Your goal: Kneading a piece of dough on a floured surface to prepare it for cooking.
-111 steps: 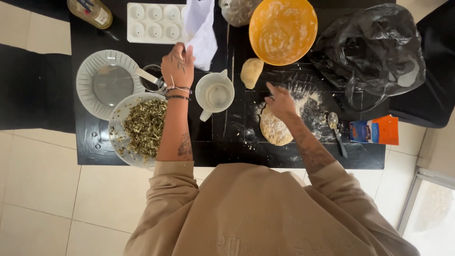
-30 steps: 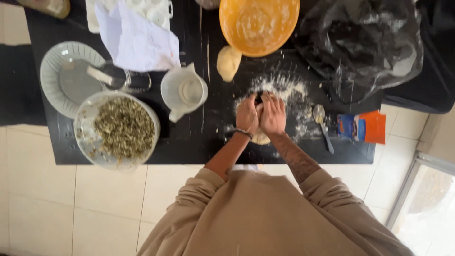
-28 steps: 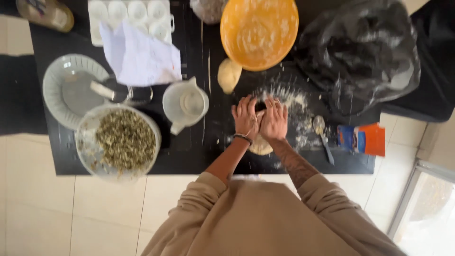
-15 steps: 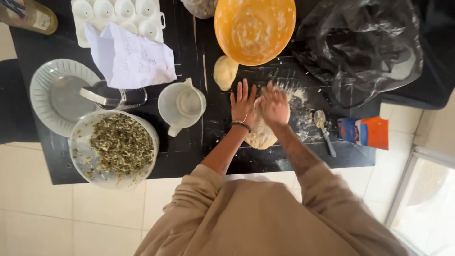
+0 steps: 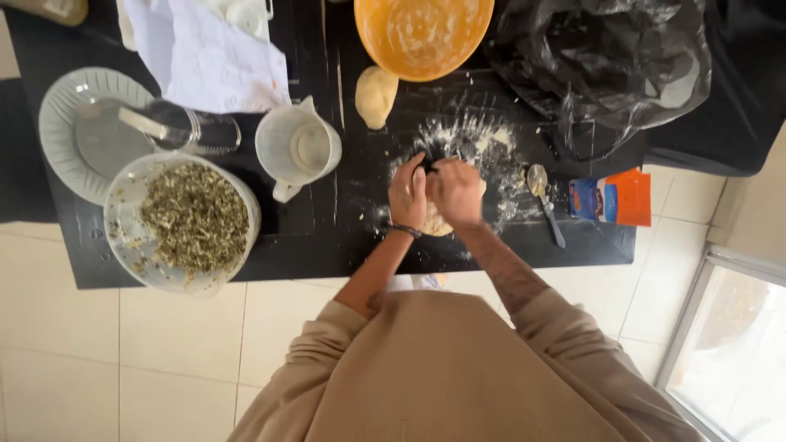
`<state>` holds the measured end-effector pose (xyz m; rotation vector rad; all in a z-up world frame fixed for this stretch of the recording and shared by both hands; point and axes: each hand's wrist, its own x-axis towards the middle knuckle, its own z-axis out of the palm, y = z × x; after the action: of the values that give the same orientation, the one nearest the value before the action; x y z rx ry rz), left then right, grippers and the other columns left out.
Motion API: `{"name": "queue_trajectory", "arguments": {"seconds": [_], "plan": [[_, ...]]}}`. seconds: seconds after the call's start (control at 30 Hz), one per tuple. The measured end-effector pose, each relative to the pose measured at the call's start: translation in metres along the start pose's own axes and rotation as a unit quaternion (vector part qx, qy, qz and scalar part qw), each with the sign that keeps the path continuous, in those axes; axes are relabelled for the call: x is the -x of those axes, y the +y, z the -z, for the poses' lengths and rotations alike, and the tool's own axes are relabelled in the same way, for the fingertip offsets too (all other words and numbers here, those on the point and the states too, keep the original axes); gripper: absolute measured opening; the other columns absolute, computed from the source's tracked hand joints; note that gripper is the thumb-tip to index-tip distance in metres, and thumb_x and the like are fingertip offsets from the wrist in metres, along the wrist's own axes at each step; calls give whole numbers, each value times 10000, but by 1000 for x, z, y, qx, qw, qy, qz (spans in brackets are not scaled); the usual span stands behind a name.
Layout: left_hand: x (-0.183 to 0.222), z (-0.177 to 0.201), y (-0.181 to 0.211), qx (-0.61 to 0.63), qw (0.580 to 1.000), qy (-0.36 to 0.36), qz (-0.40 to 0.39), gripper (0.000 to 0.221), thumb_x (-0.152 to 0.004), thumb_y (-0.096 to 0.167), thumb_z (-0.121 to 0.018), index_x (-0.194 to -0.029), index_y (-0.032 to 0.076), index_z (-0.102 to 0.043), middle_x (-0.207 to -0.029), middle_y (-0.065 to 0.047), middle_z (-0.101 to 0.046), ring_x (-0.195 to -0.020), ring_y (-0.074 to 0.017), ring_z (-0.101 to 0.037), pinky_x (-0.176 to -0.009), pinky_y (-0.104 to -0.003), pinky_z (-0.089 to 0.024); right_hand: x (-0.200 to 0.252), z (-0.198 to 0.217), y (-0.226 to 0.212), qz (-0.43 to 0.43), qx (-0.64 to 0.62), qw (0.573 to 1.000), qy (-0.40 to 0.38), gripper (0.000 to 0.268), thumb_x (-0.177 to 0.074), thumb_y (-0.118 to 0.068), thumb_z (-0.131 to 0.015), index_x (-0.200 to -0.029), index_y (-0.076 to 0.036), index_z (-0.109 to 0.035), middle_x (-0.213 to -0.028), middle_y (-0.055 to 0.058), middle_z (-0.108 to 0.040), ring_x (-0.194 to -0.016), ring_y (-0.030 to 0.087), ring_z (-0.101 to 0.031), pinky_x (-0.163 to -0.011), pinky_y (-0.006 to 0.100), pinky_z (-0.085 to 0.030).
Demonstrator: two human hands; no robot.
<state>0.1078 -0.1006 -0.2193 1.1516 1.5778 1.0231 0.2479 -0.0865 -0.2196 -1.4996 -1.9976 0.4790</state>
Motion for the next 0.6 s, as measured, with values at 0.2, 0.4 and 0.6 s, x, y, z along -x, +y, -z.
{"name": "queue_trajectory", "arguments": {"seconds": [0.2,0.4,0.6], "plan": [[-25,7,-15,53,990,132,-7,497,-1067,433,-488,-1317,33,-644,-1302,-178,-677,-1156,-322,-683,-1001,-392,-548,-54,-19,-6,47,147,988,-9,351,-911,-229,-635,-1195,-40,-720,-1250,137,-701,-1169,318,-632,-992,507,-477],[-29,41,-45,-58,996,54,-39,542,-1110,470,-475,-1395,28,-607,-1355,-212,-659,-1265,-369,-633,-1064,-407,-500,-87,-42,1,15,194,980,-29,430,-974,-308,-619,-1337,-90,-697,-1448,96,-617,-1298,340,-590,-1097,573,-401],[-19,37,-94,61,994,-20,84,543,-1084,434,-481,-1372,4,-646,-1218,-169,-707,-1092,-264,-677,-962,-370,-515,-22,0,-32,22,115,991,-56,363,-946,-285,-674,-1222,-51,-697,-1324,128,-683,-1215,326,-614,-1111,538,-423]]}}
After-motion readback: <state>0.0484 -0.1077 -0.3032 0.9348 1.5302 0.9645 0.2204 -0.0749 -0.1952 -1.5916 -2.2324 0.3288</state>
